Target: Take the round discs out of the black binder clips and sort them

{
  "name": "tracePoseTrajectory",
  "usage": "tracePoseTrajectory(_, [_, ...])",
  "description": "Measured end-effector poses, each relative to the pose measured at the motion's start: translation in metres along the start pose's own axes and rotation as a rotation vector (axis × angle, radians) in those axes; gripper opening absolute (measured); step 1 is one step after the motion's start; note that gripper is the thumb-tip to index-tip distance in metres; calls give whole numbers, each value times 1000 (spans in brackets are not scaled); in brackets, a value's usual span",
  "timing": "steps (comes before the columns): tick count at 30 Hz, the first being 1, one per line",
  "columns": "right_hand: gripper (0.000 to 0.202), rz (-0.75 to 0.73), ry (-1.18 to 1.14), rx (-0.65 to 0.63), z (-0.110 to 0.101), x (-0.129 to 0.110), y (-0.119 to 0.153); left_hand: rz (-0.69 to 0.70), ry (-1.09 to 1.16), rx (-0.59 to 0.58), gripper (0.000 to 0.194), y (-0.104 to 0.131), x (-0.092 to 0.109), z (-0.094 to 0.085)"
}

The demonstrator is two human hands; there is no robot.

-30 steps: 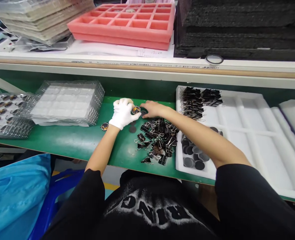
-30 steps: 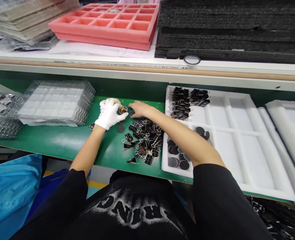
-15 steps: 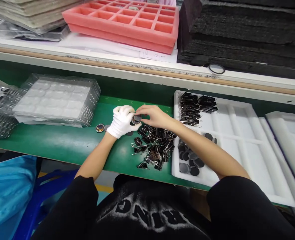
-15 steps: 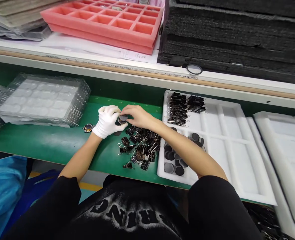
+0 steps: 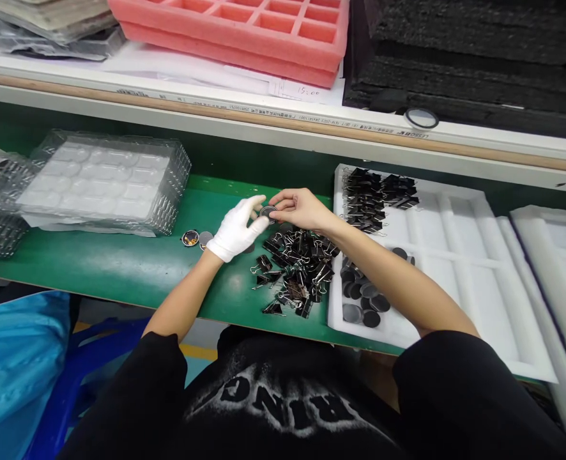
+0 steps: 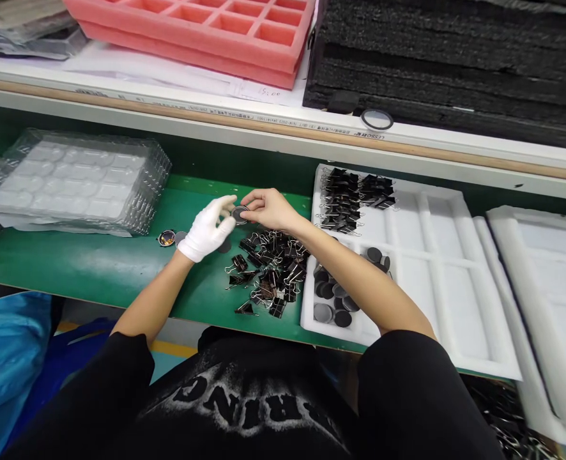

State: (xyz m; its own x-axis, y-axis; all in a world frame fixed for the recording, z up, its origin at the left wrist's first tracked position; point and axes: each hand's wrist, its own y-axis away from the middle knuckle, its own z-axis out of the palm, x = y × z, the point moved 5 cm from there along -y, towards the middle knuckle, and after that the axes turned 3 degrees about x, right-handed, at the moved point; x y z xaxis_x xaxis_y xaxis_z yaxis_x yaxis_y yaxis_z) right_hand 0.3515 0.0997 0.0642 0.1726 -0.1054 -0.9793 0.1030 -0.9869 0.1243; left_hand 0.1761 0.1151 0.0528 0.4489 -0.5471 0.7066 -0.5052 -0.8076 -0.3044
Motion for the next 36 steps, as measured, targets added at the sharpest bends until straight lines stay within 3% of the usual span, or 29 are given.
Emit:
tracePoseTrajectory(3, [35,-68,9,-29,-5,-11,10,-241,339,-68,47,4,-2,13])
tracePoseTrajectory(5, [38,-133,128,-55,-15,-20,20,-316,480,-65,42,6,2,17])
tracePoseTrajectory(9, [46,-295,605,-188,-39,-24,42,-357,547,13,41,6,5,14])
tracePoseTrajectory(12, [19,-299,769,-294,-51,-9,51,-321,542,3,43,5,4,11])
tracePoseTrajectory(16, [21,-306,568,-280,-57,-1,54,-256,563,-19,45,4,4,7])
tracePoseTrajectory(21, [40,-124,70,-23,-60,-3,59,-54,426,-177,39,5,24,6])
tracePoseTrajectory(24, [45,-43,-128,47,-45,-3,69,9,366,-267,32,11,36,16])
tracePoseTrajectory(27, [41,-5,-148,109,-30,-2,79,41,304,-215,29,15,41,23])
tracePoseTrajectory(31, [72,69,-72,133,-24,0,92,112,193,-114,26,18,47,20])
tracePoseTrajectory(36, [50,63,-15,108,-27,4,97,218,27,-148,29,21,55,15])
